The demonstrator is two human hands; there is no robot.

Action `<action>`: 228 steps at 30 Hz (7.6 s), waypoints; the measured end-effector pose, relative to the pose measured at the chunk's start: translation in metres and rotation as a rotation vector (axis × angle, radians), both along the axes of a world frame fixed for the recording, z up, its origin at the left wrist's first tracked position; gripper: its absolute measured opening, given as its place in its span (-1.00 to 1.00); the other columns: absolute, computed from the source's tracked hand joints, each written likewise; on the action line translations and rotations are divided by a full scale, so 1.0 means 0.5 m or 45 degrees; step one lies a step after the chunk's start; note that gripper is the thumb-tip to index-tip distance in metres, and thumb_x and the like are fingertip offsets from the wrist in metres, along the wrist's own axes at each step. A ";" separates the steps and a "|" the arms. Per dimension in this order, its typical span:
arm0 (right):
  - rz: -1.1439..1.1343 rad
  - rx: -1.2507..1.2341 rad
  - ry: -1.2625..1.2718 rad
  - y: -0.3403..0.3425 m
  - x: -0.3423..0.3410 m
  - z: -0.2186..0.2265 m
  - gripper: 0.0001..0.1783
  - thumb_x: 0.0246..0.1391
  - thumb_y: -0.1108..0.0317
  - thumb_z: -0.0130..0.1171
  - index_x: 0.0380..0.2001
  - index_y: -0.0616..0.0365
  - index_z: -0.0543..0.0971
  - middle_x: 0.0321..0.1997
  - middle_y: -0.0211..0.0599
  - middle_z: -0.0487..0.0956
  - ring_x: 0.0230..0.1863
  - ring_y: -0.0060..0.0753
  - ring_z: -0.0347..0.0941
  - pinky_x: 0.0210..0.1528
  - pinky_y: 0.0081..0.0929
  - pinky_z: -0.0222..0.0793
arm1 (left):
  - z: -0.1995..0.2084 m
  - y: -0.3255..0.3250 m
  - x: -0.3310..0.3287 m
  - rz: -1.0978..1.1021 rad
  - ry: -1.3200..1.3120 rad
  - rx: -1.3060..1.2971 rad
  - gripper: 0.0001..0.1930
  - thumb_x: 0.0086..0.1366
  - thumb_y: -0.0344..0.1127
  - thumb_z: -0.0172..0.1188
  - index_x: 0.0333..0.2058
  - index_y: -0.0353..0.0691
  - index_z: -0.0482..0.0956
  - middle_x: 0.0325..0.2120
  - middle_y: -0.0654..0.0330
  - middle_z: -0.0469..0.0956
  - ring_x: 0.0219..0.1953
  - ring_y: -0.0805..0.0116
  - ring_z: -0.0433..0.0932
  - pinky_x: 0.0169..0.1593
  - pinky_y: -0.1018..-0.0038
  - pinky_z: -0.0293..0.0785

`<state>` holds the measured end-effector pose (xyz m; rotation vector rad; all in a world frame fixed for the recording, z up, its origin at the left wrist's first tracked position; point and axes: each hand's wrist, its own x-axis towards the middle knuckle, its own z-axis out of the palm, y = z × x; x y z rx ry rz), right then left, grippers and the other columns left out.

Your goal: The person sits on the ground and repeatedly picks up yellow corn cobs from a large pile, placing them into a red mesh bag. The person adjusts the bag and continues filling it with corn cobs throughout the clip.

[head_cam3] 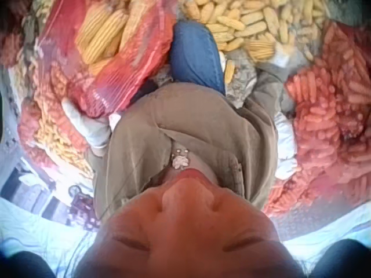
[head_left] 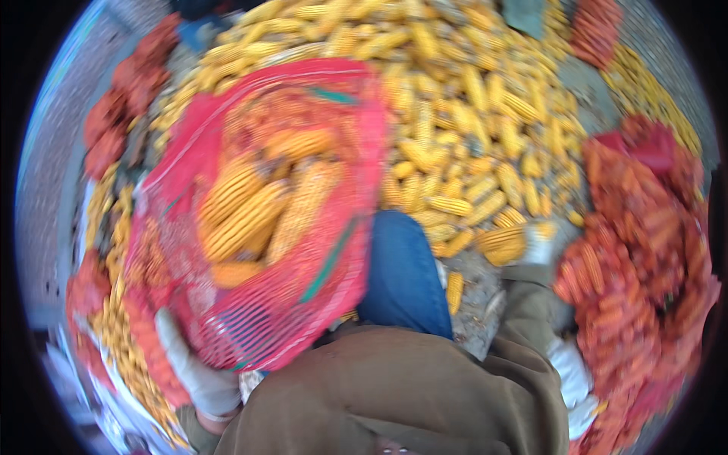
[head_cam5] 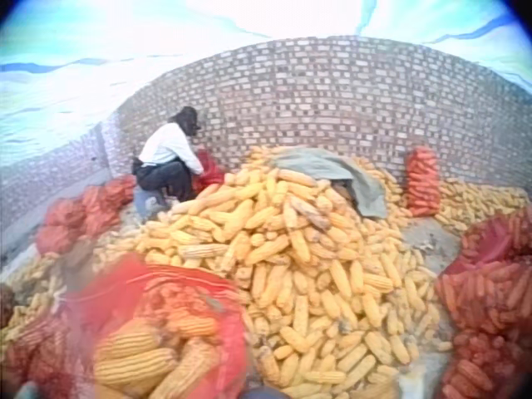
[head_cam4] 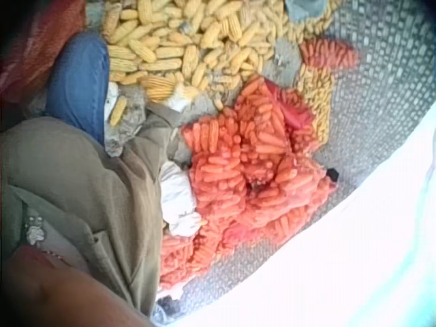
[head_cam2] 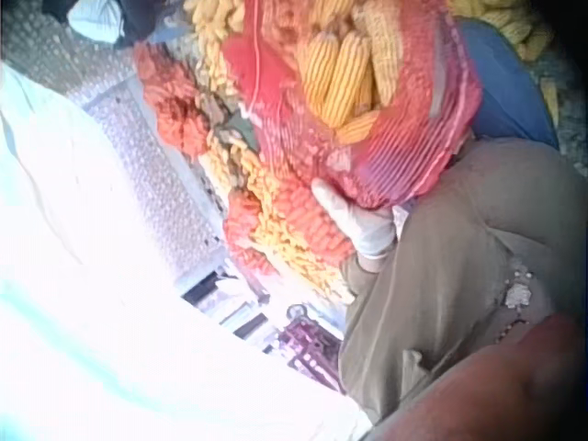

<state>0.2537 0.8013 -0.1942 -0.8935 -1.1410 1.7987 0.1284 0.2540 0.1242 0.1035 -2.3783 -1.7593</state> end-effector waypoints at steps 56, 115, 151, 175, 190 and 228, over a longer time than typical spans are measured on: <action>0.636 0.143 -2.064 -0.130 -0.004 -0.250 -0.26 0.00 -0.06 0.25 0.25 -0.03 0.42 0.17 0.00 0.56 0.21 0.07 0.50 0.26 -0.02 0.38 | 0.052 0.009 -0.094 -0.367 0.257 -1.120 -0.11 0.27 0.22 0.06 0.38 -0.33 0.19 0.33 -0.02 0.34 0.35 0.10 0.33 0.44 0.06 -0.09; 0.470 0.039 -0.366 -0.043 -0.159 -0.231 -0.41 -0.02 0.51 0.28 0.13 0.21 0.39 -0.05 -0.05 0.53 -0.06 -0.18 0.56 0.06 -0.24 0.55 | -0.119 0.075 -0.180 0.064 -0.005 -0.070 -0.45 0.57 -0.09 -0.20 0.37 -0.31 0.23 0.35 0.13 0.28 0.38 0.26 0.22 0.47 0.28 0.05; 1.746 0.505 0.408 -0.483 -0.471 0.820 -0.22 -0.03 0.39 0.37 0.26 0.31 0.31 0.09 -0.05 0.56 0.03 -0.19 0.56 0.00 -0.26 0.56 | 0.146 0.017 -0.447 -0.632 0.439 -1.803 0.03 0.02 -0.04 0.49 0.41 -0.19 0.14 0.19 -0.14 0.43 0.24 -0.14 0.41 0.30 0.17 0.34; 0.419 1.730 -0.025 -0.390 -0.415 0.629 -0.26 0.02 0.55 0.23 0.33 0.20 0.34 0.14 -0.11 0.50 0.00 -0.20 0.53 -0.11 -0.31 0.51 | 0.169 0.066 -0.590 -0.841 0.252 -0.864 -0.61 0.30 -0.33 0.17 0.07 -0.38 0.57 -0.11 0.12 0.66 -0.11 0.37 0.57 0.01 0.38 0.49; 0.513 0.613 -2.328 0.111 -0.124 -0.151 0.51 -0.26 -0.21 0.50 0.53 0.06 -0.27 0.63 -0.19 -0.14 0.61 -0.06 -0.18 0.47 0.02 0.05 | 0.118 0.015 -0.224 -0.319 0.317 -0.738 -0.44 0.46 -0.29 0.04 0.38 -0.24 0.23 0.35 -0.09 0.27 0.32 -0.03 0.35 0.46 0.10 0.12; 0.848 0.011 1.107 -0.437 -0.453 0.614 -0.40 0.27 0.49 0.11 0.35 0.22 0.25 0.26 -0.06 0.44 0.31 -0.09 0.39 0.44 -0.06 0.24 | 0.068 -0.037 -0.121 -0.180 -0.127 1.185 -0.42 0.54 0.00 -0.08 0.33 -0.30 0.28 0.28 0.03 0.39 0.31 0.15 0.37 0.41 0.19 0.24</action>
